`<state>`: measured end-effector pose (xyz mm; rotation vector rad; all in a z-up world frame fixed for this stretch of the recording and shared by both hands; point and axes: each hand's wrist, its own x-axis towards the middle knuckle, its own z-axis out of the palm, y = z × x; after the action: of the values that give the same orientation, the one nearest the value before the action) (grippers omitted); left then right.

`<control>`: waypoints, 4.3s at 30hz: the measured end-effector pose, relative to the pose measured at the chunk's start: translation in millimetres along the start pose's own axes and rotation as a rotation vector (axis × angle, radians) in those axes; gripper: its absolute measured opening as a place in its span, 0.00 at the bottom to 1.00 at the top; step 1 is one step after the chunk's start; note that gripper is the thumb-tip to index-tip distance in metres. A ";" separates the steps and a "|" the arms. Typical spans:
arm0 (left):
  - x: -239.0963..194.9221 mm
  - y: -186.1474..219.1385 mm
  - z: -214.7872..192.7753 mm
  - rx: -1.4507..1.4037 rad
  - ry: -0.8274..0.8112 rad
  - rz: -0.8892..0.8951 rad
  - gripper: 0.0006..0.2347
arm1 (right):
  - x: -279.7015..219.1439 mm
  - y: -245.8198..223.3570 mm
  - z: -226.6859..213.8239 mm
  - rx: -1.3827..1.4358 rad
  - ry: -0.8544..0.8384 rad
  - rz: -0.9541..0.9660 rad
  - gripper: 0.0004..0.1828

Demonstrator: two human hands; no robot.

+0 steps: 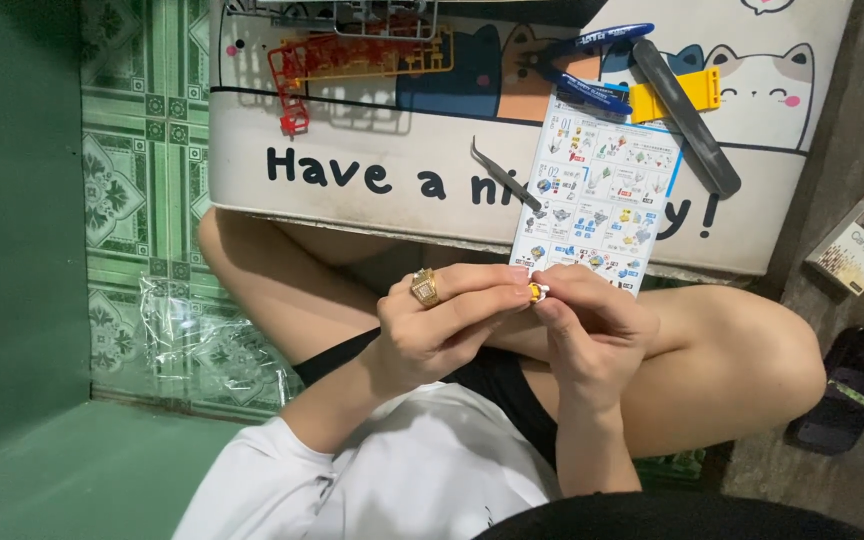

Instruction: The person assembles a small plastic model kit by hand, snapping together red and yellow pieces, then using blue-handled pliers to remove a green part from a sprue and trim its edges. The workspace includes a patterned green floor, a white box with cat graphics, and an instruction sheet.

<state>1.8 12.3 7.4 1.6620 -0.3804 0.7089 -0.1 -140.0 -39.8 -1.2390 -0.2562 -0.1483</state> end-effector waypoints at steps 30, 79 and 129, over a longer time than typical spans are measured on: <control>4.9 0.3 4.0 -0.042 -0.014 -0.032 0.03 | 2.1 19.8 -11.0 0.298 -0.013 0.117 0.09; -5.9 -31.0 -3.6 0.134 -0.201 0.039 0.03 | 9.2 14.5 0.1 0.141 -0.015 0.372 0.03; 26.7 -133.4 -21.1 0.538 -0.305 -0.267 0.04 | 60.9 0.6 -8.1 -1.333 -0.078 0.311 0.17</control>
<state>97.7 65.4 -75.9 2.2916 -0.1786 0.3696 59.5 -145.8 -26.2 -2.5911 0.0108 0.0238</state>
